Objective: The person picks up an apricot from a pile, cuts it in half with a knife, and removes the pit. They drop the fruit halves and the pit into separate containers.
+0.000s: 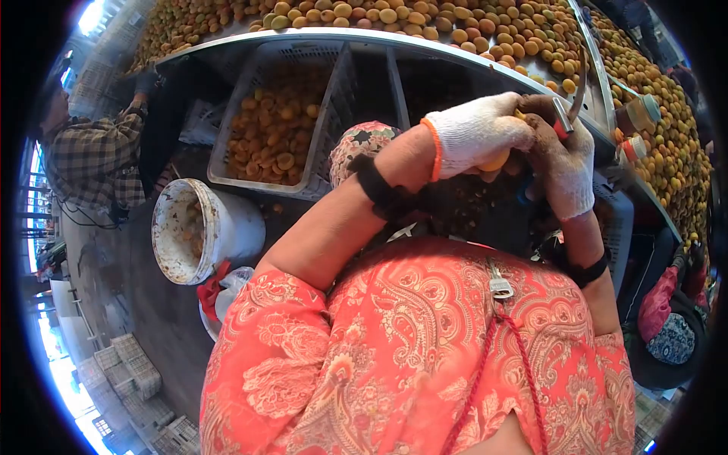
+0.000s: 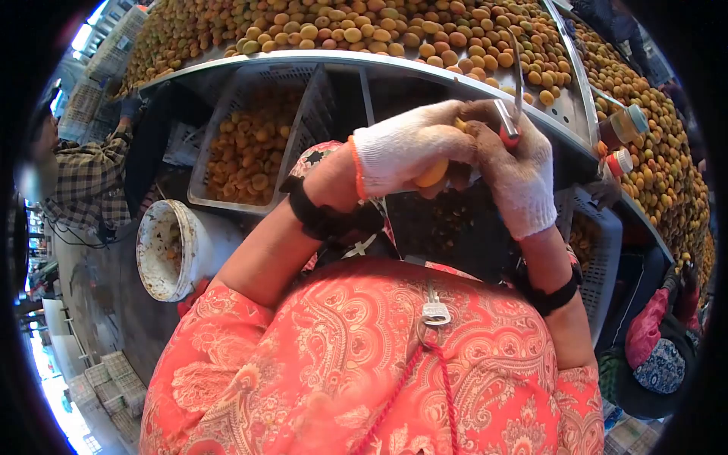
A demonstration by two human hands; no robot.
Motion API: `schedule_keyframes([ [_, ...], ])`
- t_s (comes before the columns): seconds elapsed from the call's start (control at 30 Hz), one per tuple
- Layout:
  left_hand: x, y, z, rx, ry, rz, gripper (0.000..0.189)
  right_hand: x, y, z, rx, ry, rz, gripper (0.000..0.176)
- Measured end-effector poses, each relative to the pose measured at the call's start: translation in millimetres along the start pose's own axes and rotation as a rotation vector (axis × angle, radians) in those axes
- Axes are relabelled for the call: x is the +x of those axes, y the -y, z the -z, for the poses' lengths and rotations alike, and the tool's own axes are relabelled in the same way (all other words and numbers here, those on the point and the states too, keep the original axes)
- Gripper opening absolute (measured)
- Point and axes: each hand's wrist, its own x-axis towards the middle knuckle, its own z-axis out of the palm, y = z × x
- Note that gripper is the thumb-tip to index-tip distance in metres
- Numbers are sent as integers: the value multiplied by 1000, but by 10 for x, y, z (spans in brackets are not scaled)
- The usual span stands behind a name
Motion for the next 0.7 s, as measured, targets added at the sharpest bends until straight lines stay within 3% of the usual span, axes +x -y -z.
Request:
schedule_keyframes([
  [0.1, -67, -43, 10, -35, 22, 6, 42, 43, 58, -83, -7, 4, 6, 20],
  [0.2, -16, 43, -11, 239, -163, -51, 61, 51, 57, -99, 118, -13, -69, 17],
  [0.3, -8, 77, 120, 591, -325, -143, 41, 112, 8, 0, 534, 62, -194, 16],
  [0.37, -88, 78, 362, 773, -502, -318, 35, 211, -97, 100, 555, -44, -124, 15],
  [0.43, -340, -62, 664, 639, -742, 37, 35, 306, -155, 114, 268, -203, 1, 14],
  [0.47, -485, 26, 941, 718, -821, -40, 37, 365, -245, 168, -21, -198, 168, 22],
  [0.5, -640, 187, 1284, 795, -901, -122, 38, 431, -371, 306, -467, -239, -21, 33],
  [0.53, -858, 244, 1581, 1149, -901, -136, 42, 421, -523, 377, -438, -283, -74, 35],
  [0.6, -1245, 187, 1871, 1465, -932, 506, 51, 365, -658, 449, -377, -341, -162, 35],
  [0.63, -1409, 259, 2055, 1538, -1062, 501, 50, 314, -710, 469, -346, -356, -209, 34],
  [0.7, -1464, 205, 2329, 1442, -1129, 259, 42, 254, -839, 506, -301, -326, -202, 29],
])
